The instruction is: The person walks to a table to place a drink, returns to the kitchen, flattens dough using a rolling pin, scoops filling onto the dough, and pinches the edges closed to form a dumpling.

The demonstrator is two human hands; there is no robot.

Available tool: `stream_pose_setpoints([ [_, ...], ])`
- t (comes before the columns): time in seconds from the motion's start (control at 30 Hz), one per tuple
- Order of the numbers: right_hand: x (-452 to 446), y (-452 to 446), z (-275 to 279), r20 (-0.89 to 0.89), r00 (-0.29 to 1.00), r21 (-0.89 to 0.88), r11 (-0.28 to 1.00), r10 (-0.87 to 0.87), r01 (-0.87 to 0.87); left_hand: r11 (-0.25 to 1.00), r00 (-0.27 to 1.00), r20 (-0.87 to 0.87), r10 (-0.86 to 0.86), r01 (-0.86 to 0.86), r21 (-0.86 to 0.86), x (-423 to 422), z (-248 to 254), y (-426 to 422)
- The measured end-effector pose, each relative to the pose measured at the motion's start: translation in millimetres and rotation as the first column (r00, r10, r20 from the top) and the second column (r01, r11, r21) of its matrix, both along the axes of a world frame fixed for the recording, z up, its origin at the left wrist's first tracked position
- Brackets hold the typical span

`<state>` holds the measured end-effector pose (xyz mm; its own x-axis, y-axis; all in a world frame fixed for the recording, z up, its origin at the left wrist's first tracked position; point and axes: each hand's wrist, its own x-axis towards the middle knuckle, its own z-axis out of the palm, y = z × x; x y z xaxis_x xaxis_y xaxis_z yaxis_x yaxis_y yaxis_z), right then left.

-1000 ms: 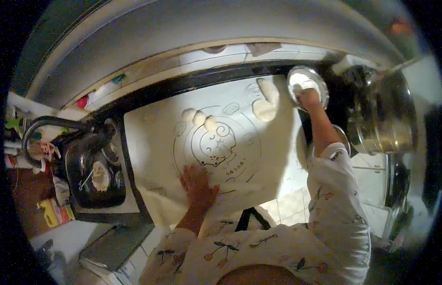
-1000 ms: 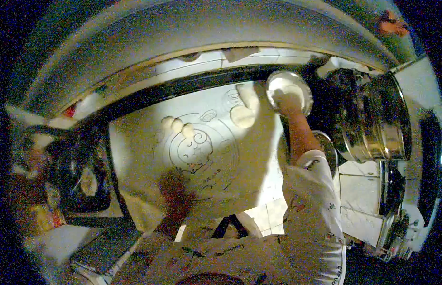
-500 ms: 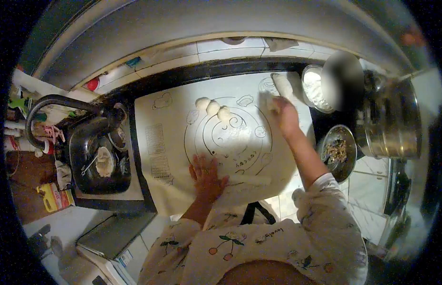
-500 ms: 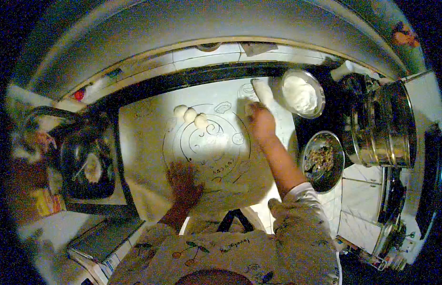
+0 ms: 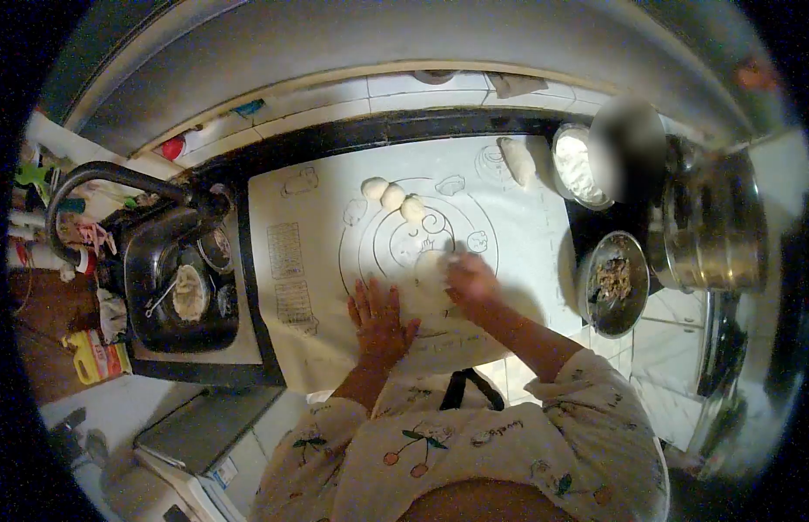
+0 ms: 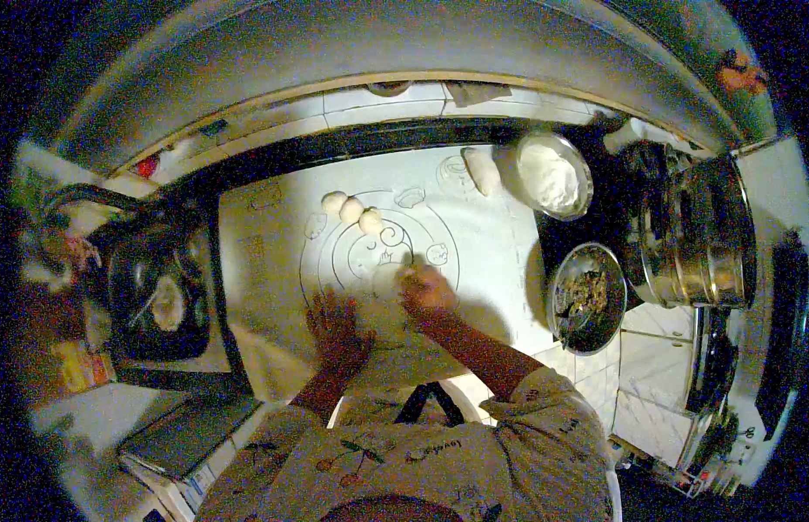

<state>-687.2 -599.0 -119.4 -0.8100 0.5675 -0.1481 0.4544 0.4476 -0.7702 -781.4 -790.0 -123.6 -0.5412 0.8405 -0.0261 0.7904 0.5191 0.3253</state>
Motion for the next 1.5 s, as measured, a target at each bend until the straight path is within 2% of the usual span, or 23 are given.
stream_pose_setpoints([
  [0.03, 4.0, 4.7, 3.6, 0.013, 0.999, 0.306, 0.951, 0.052, -0.053, 1.000, 1.000, 0.000, 0.004, -0.004, -0.002, 1.3, -0.6, -0.3],
  [0.07, 8.0, 9.7, 7.9, 0.034, 0.998, 0.595, 0.801, 0.051, -0.062, 1.000, 1.000, 0.003, 0.007, -0.007, -0.008, 3.9, -1.0, -2.0],
  [0.13, 0.9, 11.2, 24.9, 0.111, 0.993, 0.321, 0.945, 0.028, -0.062, 0.999, 1.000, 0.006, -0.008, 0.007, 0.043, 3.4, 1.6, -3.4],
  [0.23, -17.7, 22.7, 13.3, 0.413, 0.906, 0.179, 0.967, 0.092, -0.180, 0.998, 1.000, 0.025, -0.017, 0.015, 0.065, -0.4, 3.8, -2.2],
  [0.33, -7.5, 21.5, 5.7, 0.259, 0.951, 0.442, 0.854, 0.170, -0.274, 0.996, 1.000, 0.014, -0.016, 0.014, 0.093, 0.4, 0.8, -4.7],
  [0.43, 9.0, 2.3, 22.0, 0.071, 0.997, 0.195, 0.980, 0.030, -0.044, 0.997, 1.000, 0.012, -0.011, 0.010, 0.083, 5.3, -3.8, -9.1],
  [0.53, 10.9, 4.5, 21.2, 0.155, 0.988, 0.115, 0.993, -0.020, 0.002, 1.000, 0.999, 0.027, 0.016, -0.016, 0.004, 13.9, -2.5, -18.2],
  [0.63, 4.2, 5.9, 20.0, -0.008, 1.000, 0.245, 0.969, -0.017, 0.018, 0.998, 0.999, 0.025, 0.042, -0.041, -0.049, 22.3, -8.7, -30.3],
  [0.73, -10.2, -14.8, 35.6, -0.019, 1.000, -0.006, 1.000, 0.014, -0.014, 0.998, 0.997, 0.063, 0.047, -0.044, -0.052, 28.8, -7.7, -42.4],
  [0.77, -14.3, -27.6, 22.0, 0.044, 0.999, -0.003, 1.000, 0.019, -0.018, 0.998, 0.995, 0.084, 0.045, -0.041, -0.049, 31.3, -6.3, -45.7],
  [0.8, -18.3, -42.4, 17.0, 0.026, 0.997, -0.036, 0.997, 0.071, -0.070, 0.998, 0.993, 0.100, 0.067, -0.067, -0.002, 33.8, -7.0, -47.2],
  [0.83, -19.8, -58.7, -20.3, -0.083, 0.985, 0.162, 0.977, 0.154, -0.139, 0.994, 0.989, 0.116, 0.089, -0.095, 0.045, 36.1, -8.9, -47.7],
  [0.87, -25.5, -72.7, -19.3, -0.060, 0.987, 0.184, 0.974, 0.147, -0.133, 0.988, 0.985, 0.133, 0.111, -0.124, 0.092, 37.8, -11.6, -48.5],
  [0.97, -35.9, -90.9, 0.7, 0.052, 0.986, 0.204, 0.964, 0.161, -0.168, 0.993, 0.992, 0.050, 0.113, -0.111, -0.041, 41.9, -27.5, -55.9],
  [1.03, -35.8, -87.9, 15.9, 0.183, 0.958, 0.148, 0.957, 0.220, -0.248, 0.995, 0.993, 0.062, 0.102, -0.103, 0.002, 41.9, -24.7, -56.9],
  [1.13, -1.3, -53.4, -25.2, 0.168, 0.963, 0.358, 0.897, 0.211, -0.259, 0.997, 0.990, 0.117, 0.075, -0.075, -0.008, 35.5, -14.7, -49.4],
  [1.2, 33.8, -3.8, -40.1, -0.093, 0.974, 0.391, 0.907, 0.208, -0.157, 0.997, 0.989, 0.130, 0.071, -0.069, -0.018, 27.0, -6.7, -40.5],
  [1.27, 34.1, 22.4, -21.5, 0.122, 0.990, 0.427, 0.904, -0.076, 0.017, 0.998, 0.992, 0.111, 0.057, -0.056, -0.004, 21.0, 0.0, -27.1],
  [1.33, 36.0, 43.3, 3.8, 0.149, 0.979, 0.483, 0.874, -0.141, 0.053, 0.999, 0.990, 0.134, 0.034, -0.032, -0.014, 11.3, 11.1, -9.7],
  [1.37, 31.4, 44.6, 18.7, 0.089, 0.984, 0.445, 0.890, -0.155, 0.100, 0.999, 0.990, 0.139, 0.033, -0.030, -0.025, 5.2, 14.5, -4.1],
  [1.4, 25.1, 41.4, 30.2, 0.031, 0.986, 0.396, 0.908, -0.163, 0.138, 0.999, 0.990, 0.141, 0.013, -0.019, 0.043, 0.0, 14.1, -0.1],
  [1.43, 21.5, 36.6, 28.8, -0.038, 0.996, 0.439, 0.894, -0.086, 0.094, 0.994, 0.990, 0.140, -0.003, -0.012, 0.106, -4.7, 12.2, 2.2],
  [1.5, 10.4, 19.0, 28.5, -0.069, 0.997, 0.249, 0.968, -0.017, 0.034, 0.968, 0.995, 0.103, -0.015, -0.012, 0.252, -9.3, 13.5, -6.4],
])
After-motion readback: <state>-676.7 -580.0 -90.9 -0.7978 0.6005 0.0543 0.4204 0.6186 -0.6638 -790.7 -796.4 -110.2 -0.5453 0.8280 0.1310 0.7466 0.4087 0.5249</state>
